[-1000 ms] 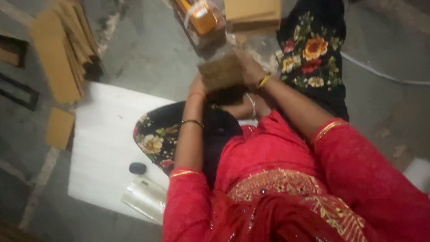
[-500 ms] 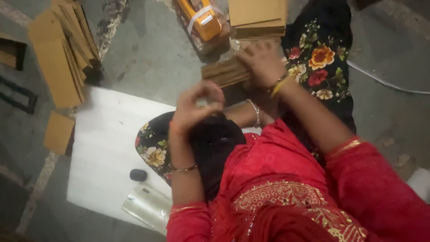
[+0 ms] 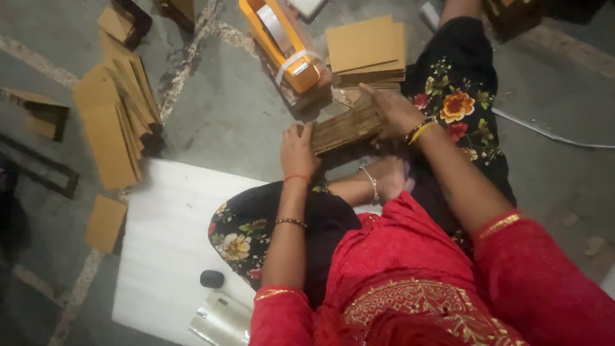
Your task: The person sits on the floor and assembles small cardboard boxes by folding the flaps and securing them with clear adhesive tape. They repeatedly pick up flat cardboard pieces, fold them into box shapes, and use a tape dispenser to seal the edges.
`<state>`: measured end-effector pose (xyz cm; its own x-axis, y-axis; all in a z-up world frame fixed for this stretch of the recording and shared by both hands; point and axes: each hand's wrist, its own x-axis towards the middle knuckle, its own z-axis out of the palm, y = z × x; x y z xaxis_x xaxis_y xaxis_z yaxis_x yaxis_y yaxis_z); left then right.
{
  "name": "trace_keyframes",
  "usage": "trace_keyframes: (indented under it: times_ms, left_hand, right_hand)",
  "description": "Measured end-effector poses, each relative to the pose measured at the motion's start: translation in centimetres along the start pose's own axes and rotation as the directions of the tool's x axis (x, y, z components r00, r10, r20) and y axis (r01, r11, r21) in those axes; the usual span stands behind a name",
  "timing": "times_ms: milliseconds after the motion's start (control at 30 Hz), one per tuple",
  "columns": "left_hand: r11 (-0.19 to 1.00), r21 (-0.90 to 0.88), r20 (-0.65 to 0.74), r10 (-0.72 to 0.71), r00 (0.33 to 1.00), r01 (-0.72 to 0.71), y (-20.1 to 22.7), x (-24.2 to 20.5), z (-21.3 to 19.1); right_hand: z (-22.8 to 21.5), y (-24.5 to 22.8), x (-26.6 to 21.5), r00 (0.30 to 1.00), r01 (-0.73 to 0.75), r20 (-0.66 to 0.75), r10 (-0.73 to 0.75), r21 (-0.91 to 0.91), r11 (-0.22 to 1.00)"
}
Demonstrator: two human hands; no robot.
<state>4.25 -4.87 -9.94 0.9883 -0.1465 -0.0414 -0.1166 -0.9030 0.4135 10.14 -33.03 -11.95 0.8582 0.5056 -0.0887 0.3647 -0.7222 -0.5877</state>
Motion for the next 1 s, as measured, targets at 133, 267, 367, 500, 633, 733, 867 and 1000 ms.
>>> trace_keyframes:
  times_ms: [133,267,367,500,633,733,867,1000]
  left_hand:
    - [0.982,-0.187,-0.112,-0.052,0.992,0.030,-0.3,-0.4,0.3]
    - [0.945,-0.295,-0.209,0.080,0.975,-0.141,-1.0,0.2,0.1]
    - [0.938,-0.308,-0.238,0.084,0.968,-0.158,0.2,-0.6,2.3]
    - [0.826,-0.555,-0.133,0.027,0.991,-0.097,0.2,-0.2,4.9]
    - [0.750,-0.633,-0.168,0.111,0.980,-0.193,0.1,-1.2,4.4]
    - [0.801,-0.590,-0.165,0.008,0.986,-0.105,0.5,-1.4,4.6]
    - [0.829,-0.559,-0.074,-0.060,0.996,0.008,0.0,-0.7,5.7]
    - [0.850,-0.525,-0.009,-0.064,0.998,0.050,-0.9,-0.7,6.1]
  right_hand:
    - [-0.5,-0.9,0.9,0.946,0.250,-0.263,-0.190,0.215,0.944]
    - [-5.3,-6.2,-0.3,0.955,0.174,-0.265,-0.136,0.125,0.977]
    - [-7.1,-10.5,-0.9,0.954,0.216,-0.182,-0.240,-0.142,0.966]
    - [-5.3,-13.1,-0.2,0.940,0.250,-0.134,-0.315,-0.359,0.899]
    - [-3.9,-13.6,-0.9,0.916,0.247,-0.173,-0.361,-0.466,0.850]
    - [-4.7,-13.6,-0.8,0.940,0.267,-0.128,-0.317,-0.303,0.915]
    - [-6.2,-13.9,-0.4,0.940,0.283,-0.075,-0.332,-0.369,0.885]
    - [-5.4,-14.2,-0.1,0.944,0.276,-0.077,-0.322,-0.353,0.894]
